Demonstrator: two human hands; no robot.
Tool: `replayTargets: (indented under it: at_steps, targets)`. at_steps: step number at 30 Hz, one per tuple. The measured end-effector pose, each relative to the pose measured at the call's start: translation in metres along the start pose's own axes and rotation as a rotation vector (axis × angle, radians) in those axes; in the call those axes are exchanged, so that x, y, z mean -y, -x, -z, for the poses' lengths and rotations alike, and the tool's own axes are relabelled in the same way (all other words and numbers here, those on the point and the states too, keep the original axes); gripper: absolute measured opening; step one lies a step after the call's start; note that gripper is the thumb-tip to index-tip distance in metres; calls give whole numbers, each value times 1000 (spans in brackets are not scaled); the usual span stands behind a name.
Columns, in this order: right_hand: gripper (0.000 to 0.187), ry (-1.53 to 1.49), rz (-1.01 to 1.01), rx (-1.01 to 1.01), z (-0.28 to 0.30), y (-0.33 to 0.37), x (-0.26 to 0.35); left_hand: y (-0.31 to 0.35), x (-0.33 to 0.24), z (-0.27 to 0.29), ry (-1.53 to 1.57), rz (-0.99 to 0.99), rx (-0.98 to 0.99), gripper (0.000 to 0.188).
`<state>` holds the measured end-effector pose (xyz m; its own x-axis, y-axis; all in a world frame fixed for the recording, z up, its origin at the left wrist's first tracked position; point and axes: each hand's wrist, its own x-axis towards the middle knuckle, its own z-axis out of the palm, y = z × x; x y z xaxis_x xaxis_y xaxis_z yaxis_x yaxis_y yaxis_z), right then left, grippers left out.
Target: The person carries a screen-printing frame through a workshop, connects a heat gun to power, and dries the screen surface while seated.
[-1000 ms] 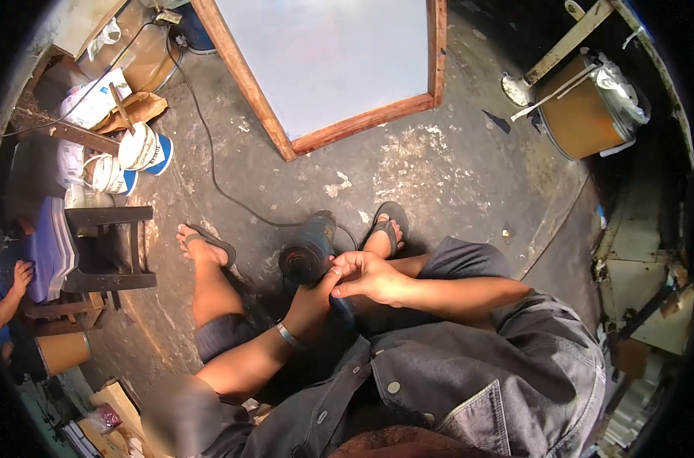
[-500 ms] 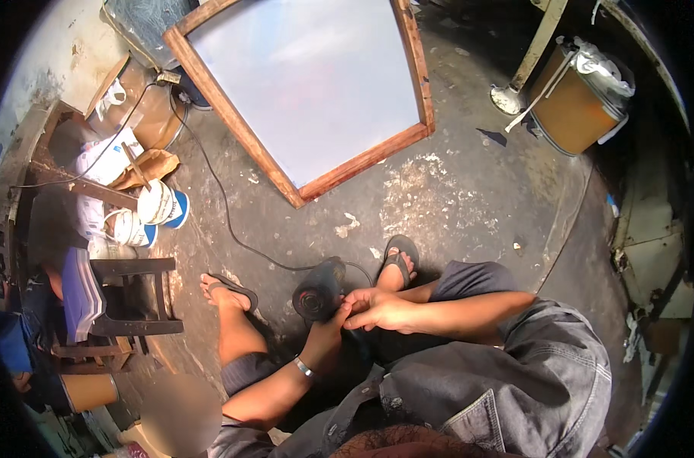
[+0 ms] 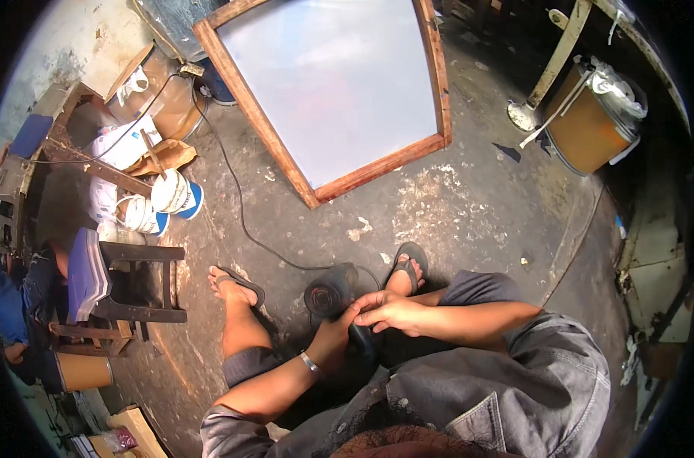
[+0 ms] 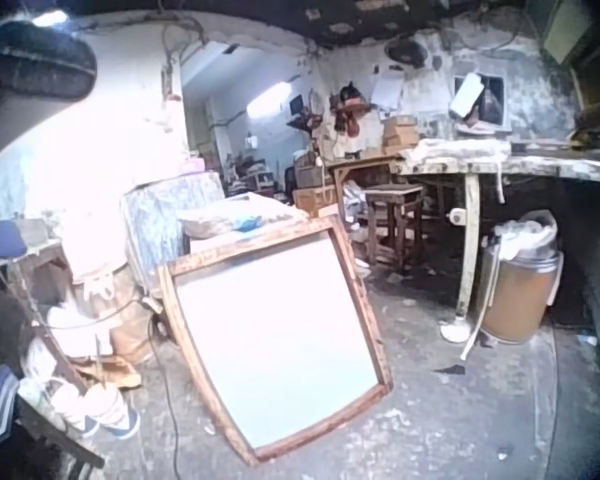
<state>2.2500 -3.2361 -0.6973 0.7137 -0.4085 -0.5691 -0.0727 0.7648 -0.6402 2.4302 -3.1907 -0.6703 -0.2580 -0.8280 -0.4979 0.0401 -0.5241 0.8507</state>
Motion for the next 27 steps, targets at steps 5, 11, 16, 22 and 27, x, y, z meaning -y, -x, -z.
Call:
replayTargets:
  at_steps: [5, 11, 16, 22, 27]
  targets:
    - [34, -29, -18, 5, -5, -2, -1, 10, -3, -2, 45, 18, -19, 45]
    - [37, -39, 36, 75, 5, -1, 1, -8, 11, 16, -711, -320, 90, 30]
    - [35, 161, 127, -37, -11, -30, 1, -3, -8, 9, 442, 270, -3, 33]
    - [39, -14, 89, -85, 5, -23, -9, -23, 7, 10, 232, 244, -53, 34]
    - [46, -1, 31, -12, -1, -19, 0, -4, -22, -8, 166, 213, -189, 35]
